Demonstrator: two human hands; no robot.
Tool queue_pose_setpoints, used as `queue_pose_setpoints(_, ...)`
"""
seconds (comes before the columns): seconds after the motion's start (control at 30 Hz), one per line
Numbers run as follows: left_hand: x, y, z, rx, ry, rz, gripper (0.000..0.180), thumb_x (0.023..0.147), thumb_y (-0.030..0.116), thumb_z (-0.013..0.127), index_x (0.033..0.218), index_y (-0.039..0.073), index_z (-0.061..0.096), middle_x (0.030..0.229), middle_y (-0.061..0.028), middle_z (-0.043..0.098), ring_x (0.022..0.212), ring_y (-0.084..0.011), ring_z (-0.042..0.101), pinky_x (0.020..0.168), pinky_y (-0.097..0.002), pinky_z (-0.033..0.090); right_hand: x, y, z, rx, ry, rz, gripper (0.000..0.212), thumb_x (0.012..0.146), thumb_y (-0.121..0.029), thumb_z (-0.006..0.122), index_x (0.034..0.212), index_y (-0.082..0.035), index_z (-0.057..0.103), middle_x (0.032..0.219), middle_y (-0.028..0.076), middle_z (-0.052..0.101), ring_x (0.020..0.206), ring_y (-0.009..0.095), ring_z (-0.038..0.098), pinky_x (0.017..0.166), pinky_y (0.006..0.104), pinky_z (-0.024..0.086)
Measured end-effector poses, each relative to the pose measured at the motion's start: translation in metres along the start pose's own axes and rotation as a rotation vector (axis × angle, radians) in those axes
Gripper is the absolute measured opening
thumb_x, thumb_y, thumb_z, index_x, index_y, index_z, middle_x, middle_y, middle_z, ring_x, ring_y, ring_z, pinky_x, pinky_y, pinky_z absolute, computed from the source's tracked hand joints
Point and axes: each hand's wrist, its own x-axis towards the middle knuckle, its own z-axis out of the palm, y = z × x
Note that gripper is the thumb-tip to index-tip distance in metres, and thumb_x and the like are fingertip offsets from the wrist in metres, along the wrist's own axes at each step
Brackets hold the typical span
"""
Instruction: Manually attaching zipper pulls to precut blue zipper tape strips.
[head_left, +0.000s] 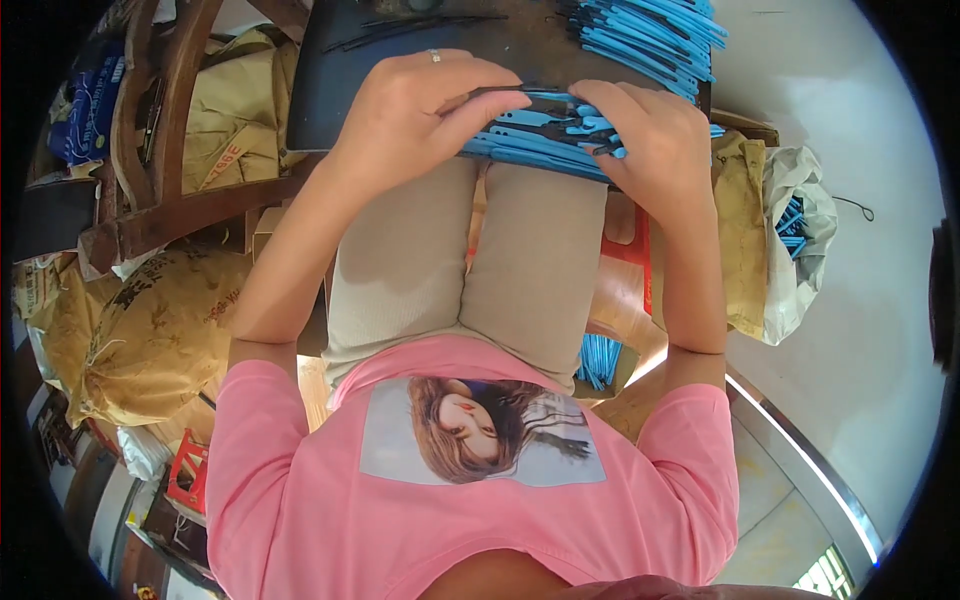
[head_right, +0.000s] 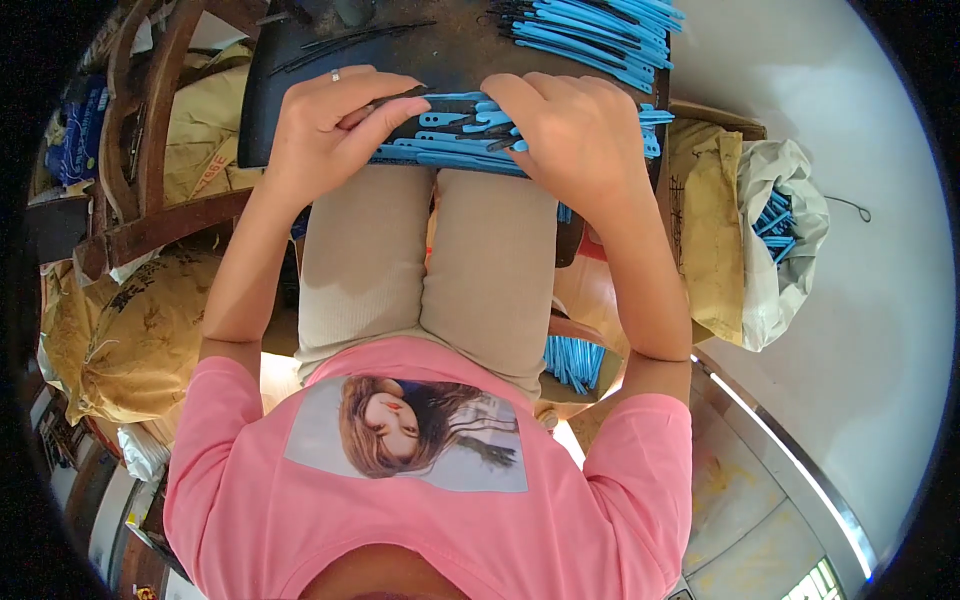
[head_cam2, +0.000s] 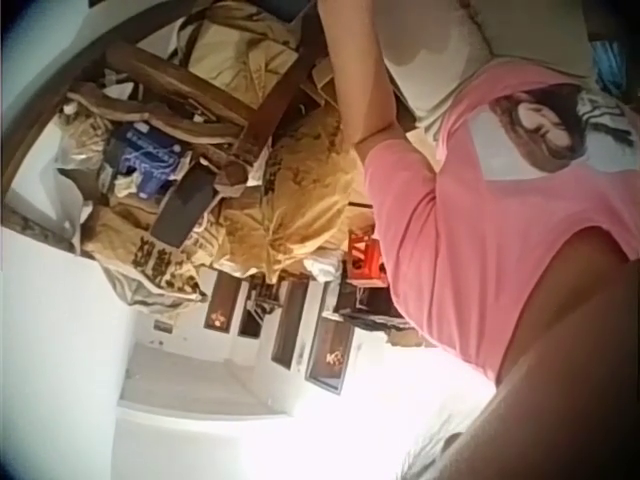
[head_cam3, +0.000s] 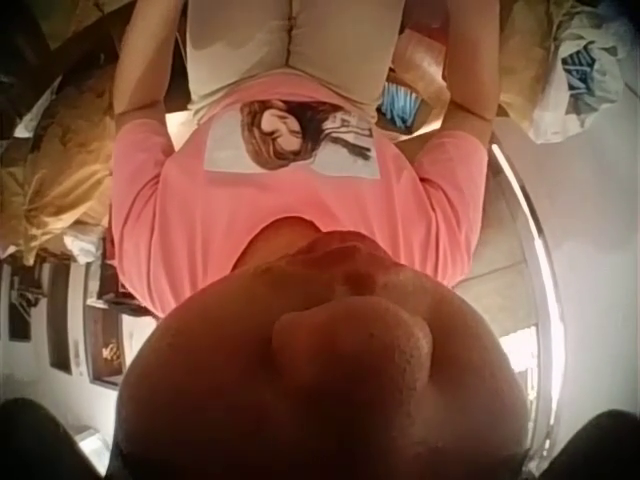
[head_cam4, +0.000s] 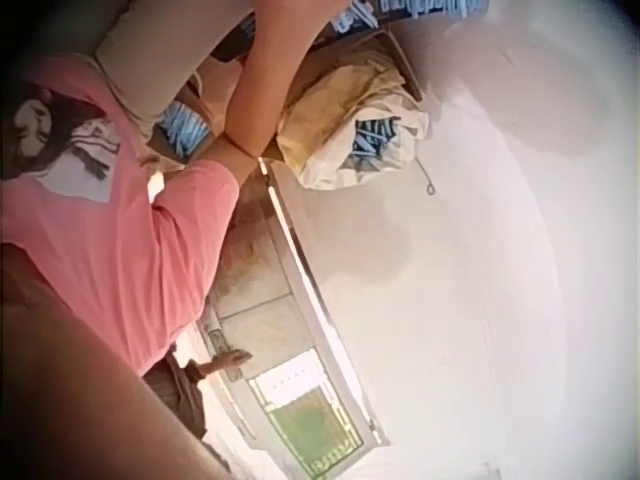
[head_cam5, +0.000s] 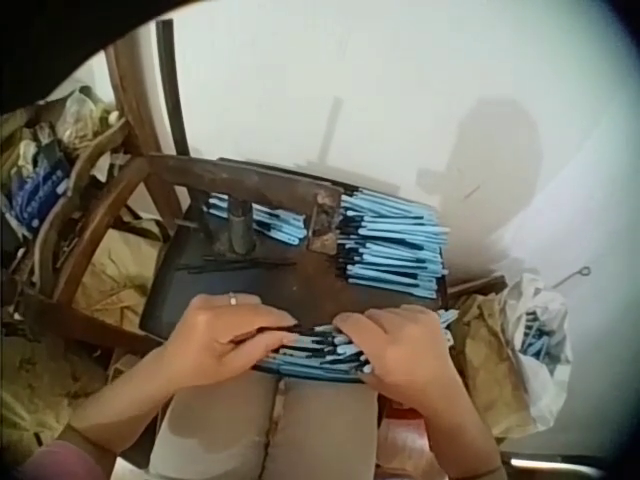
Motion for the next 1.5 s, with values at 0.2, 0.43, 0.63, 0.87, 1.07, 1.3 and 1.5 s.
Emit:
queue_pose_setpoints(0.2,-0.004,-0.002,-0.002,-0.004,0.254,-0.076,0.012,0.078,0.009,0.073,0.087,0.002,0.07,0.067,-0.0054,0.061,0.05,-0.0124,0.048,0.047,-0.0235,0.037,-0.004,-0.014,-0.011,0.287,0.547,0.506,0.021,0.078,-0.014,0.077,0.092,-0.002,0.068,0.081,0.002,0.068,0.068,0.009,0.06,0.063,0.0202,0.048)
queue_pose_setpoints(0.43,-0.01,0.013,0.004,-0.047,0.482,-0.081,0.011,0.075,0.003,0.074,0.086,0.003,0.072,0.056,-0.0003,0.049,0.047,-0.0055,0.036,0.044,-0.0203,0.028,-0.015,-0.025,-0.031,1.119,0.764,0.891,0.026,0.077,-0.013,0.078,0.095,0.003,0.068,0.066,-0.001,0.059,0.045,0.002,0.041,0.043,0.0175,0.027)
queue_pose_setpoints(0.63,-0.018,0.023,0.02,-0.1,0.442,-0.059,0.017,0.072,0.0,0.074,0.088,0.004,0.072,0.056,-0.0011,0.05,0.046,-0.0066,0.038,0.043,-0.0209,0.029,-0.006,-0.05,-0.008,1.445,0.665,0.863,0.026,0.095,-0.018,0.057,0.111,0.002,0.058,0.059,-0.003,0.039,0.044,0.006,0.034,0.046,0.0237,0.029)
queue_pose_setpoints(0.87,-0.027,0.026,0.028,-0.153,0.289,-0.095,0.016,0.076,0.002,0.071,0.092,0.003,0.07,0.063,-0.0044,0.056,0.048,-0.0108,0.045,0.044,-0.0232,0.035,0.006,-0.054,0.009,1.605,0.952,0.877,0.018,0.091,-0.016,0.063,0.099,-0.001,0.063,0.07,0.004,0.057,0.047,0.012,0.049,0.041,0.0255,0.036)
queue_pose_setpoints(1.07,-0.025,0.026,0.028,-0.262,0.292,-0.168,0.011,0.09,0.008,0.059,0.098,0.002,0.061,0.074,-0.0088,0.059,0.056,-0.0166,0.051,0.052,-0.0278,0.042,0.006,-0.056,0.0,1.413,0.902,0.977,0.029,0.094,-0.021,0.058,0.11,0.004,0.059,0.083,0.01,0.064,0.057,0.012,0.051,0.052,0.0252,0.041)
queue_pose_setpoints(1.3,-0.016,0.02,0.018,-0.42,0.302,-0.304,0.011,0.094,0.005,0.05,0.105,0.003,0.052,0.084,-0.0091,0.067,0.068,-0.0184,0.065,0.065,-0.026,0.051,-0.008,-0.058,-0.007,1.206,0.691,0.81,0.033,0.093,-0.018,0.059,0.116,0.005,0.057,0.069,0.009,0.063,0.054,0.013,0.055,0.049,0.0236,0.042)
queue_pose_setpoints(1.5,0.007,0.002,0.013,-0.251,0.315,-0.176,0.013,0.093,0.005,0.054,0.106,0.001,0.051,0.093,-0.0122,0.071,0.086,-0.0204,0.07,0.068,-0.0281,0.054,-0.023,-0.059,-0.018,0.946,0.318,0.652,0.03,0.089,-0.009,0.063,0.115,0.006,0.062,0.07,0.005,0.065,0.053,0.007,0.049,0.051,0.0215,0.041)
